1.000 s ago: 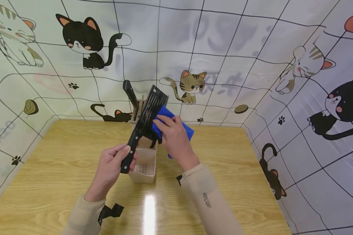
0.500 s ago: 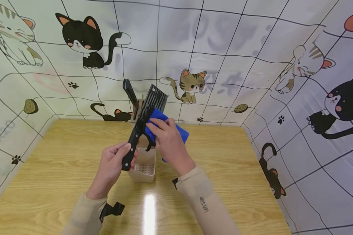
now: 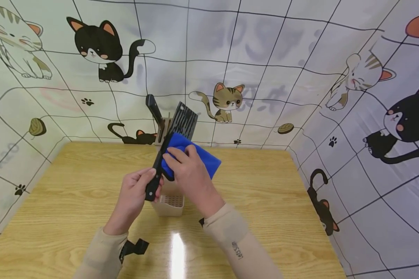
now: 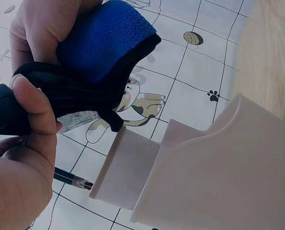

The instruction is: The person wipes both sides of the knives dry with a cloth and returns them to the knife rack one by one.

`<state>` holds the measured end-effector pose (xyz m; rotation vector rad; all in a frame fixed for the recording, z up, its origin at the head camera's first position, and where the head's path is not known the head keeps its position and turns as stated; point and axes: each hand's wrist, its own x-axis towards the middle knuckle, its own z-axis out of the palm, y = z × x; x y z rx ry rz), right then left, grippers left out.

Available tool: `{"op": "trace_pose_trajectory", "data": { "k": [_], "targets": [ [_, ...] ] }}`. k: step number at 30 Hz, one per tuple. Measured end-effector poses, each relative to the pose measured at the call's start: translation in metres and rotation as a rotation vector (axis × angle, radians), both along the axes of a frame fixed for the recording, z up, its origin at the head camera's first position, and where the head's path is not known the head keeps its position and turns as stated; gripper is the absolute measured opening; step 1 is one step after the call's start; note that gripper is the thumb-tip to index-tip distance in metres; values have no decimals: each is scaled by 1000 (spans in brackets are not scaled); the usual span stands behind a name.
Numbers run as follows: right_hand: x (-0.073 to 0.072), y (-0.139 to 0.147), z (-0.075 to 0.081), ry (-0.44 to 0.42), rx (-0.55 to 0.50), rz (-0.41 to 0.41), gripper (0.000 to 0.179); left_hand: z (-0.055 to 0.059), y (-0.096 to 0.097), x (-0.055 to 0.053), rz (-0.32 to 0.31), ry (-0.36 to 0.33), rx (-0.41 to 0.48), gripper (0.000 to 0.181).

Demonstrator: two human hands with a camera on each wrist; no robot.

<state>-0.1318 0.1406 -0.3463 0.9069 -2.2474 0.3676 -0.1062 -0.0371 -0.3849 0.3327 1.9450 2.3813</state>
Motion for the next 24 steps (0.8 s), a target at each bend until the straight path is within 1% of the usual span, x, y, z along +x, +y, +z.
{"op": "trace_pose_trajectory", "data": {
  "k": [6, 11, 16, 20, 24],
  "targets": [
    [7, -5, 1, 31, 55, -2, 35, 0, 0, 0, 20, -11, 17, 40],
    [5, -2, 1, 18, 56, -5, 39, 1, -1, 1, 15, -8, 14, 39],
    [-6, 7, 0, -4, 0, -9, 41, 2, -3, 4, -9, 18, -5, 37],
    [-14, 15, 0, -25, -74, 15, 43, 3, -4, 5, -15, 30, -16, 37],
    [-18, 23, 0, -68, -112, 42, 40, 3, -5, 5, -15, 36, -25, 36]
  ]
}}
